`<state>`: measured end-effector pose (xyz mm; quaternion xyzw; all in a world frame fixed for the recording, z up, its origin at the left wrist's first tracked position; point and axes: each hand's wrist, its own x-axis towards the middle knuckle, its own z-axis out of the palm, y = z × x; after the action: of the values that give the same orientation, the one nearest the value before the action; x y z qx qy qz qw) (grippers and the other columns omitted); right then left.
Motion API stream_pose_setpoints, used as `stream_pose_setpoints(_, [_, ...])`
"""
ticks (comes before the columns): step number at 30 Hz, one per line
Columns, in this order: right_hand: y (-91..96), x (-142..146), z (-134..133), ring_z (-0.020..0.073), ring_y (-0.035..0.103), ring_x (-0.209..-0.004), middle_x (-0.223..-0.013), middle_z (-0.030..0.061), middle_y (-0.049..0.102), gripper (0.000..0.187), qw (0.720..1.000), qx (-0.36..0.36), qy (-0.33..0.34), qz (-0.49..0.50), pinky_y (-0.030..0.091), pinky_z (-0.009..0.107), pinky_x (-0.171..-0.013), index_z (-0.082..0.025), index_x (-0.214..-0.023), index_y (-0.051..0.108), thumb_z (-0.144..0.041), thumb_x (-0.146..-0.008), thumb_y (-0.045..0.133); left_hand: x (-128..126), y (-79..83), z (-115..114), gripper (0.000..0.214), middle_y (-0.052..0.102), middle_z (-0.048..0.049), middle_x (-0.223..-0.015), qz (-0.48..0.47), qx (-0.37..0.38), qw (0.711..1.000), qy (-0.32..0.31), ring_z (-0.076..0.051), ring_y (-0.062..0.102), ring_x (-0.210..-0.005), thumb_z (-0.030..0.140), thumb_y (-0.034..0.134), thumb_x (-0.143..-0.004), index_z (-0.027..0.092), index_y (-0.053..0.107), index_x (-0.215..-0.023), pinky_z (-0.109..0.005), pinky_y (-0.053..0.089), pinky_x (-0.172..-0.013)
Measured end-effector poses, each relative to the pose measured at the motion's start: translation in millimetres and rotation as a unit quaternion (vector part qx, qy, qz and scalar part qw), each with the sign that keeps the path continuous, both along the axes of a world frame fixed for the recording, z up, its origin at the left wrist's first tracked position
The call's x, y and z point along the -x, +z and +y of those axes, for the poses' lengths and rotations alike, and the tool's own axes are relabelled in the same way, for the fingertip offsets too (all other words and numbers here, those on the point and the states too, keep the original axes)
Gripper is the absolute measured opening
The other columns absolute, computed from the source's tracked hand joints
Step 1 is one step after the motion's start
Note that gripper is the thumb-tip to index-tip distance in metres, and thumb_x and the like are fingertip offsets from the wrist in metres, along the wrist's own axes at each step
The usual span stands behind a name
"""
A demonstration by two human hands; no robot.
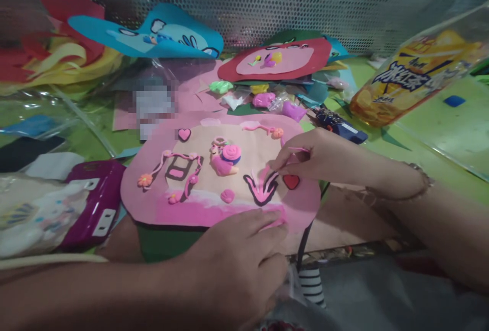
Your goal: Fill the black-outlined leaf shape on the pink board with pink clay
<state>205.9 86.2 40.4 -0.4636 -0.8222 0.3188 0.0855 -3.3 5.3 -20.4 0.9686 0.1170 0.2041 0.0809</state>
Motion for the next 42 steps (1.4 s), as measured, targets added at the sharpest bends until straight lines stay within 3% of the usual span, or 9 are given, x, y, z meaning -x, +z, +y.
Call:
stream_pose_setpoints(10, [-3.8,-4.4,1.8,0.0111,0.065,-0.069,-0.083,-0.0043,0.073,0.029,0.999,-0.037,0.038,-0.006,0.047,0.021,-0.056,-0.025,-0.08,0.072,-0.006,-0.073,0.05,-0.6,0.7,-0.2,0.033,0.067,-0.0131,-0.101,-0.007,-0.008,1.0,0.001,-0.026,0.057,-0.106,0.028,0.039,-0.095,0.009,0.066,-0.092,-0.039,0.035,-0.107])
stream_pose_setpoints(20, [-0.5,-1.9,0.9,0.0096,0.061,-0.062,-0.071,-0.0048,0.069,0.031,0.995,-0.065,0.048,-0.052,0.043,0.019,-0.053,-0.023,-0.078,0.071,-0.002,-0.07,0.05,-0.1,2.4,-1.4,0.031,0.066,-0.0124,-0.104,0.016,-0.009,1.0,0.005,-0.024,0.056,-0.108,0.029,0.041,-0.095,0.011,0.066,-0.088,-0.037,0.031,-0.109])
stream_pose_setpoints(30, [-5.1,-4.3,-0.6,0.0107,0.062,-0.064,-0.077,-0.0017,0.071,0.022,0.989,-0.109,0.077,-0.062,0.045,0.021,-0.058,-0.022,-0.081,0.071,-0.011,-0.079,0.053,0.1,0.8,-0.4,0.028,0.066,-0.012,-0.102,0.011,-0.002,1.0,-0.004,-0.026,0.055,-0.109,0.026,0.043,-0.093,0.009,0.065,-0.091,-0.038,0.028,-0.111])
stream_pose_setpoints(42, [-7.3,-0.8,-3.6,0.0103,0.06,-0.064,-0.074,-0.0006,0.069,0.018,0.987,-0.108,0.095,-0.066,0.043,0.021,-0.058,-0.02,-0.085,0.072,-0.014,-0.083,0.055,-1.1,4.8,-1.1,0.032,0.066,-0.0126,-0.102,0.005,0.002,1.0,0.005,-0.025,0.057,-0.105,0.028,0.042,-0.095,0.01,0.067,-0.089,-0.037,0.029,-0.11])
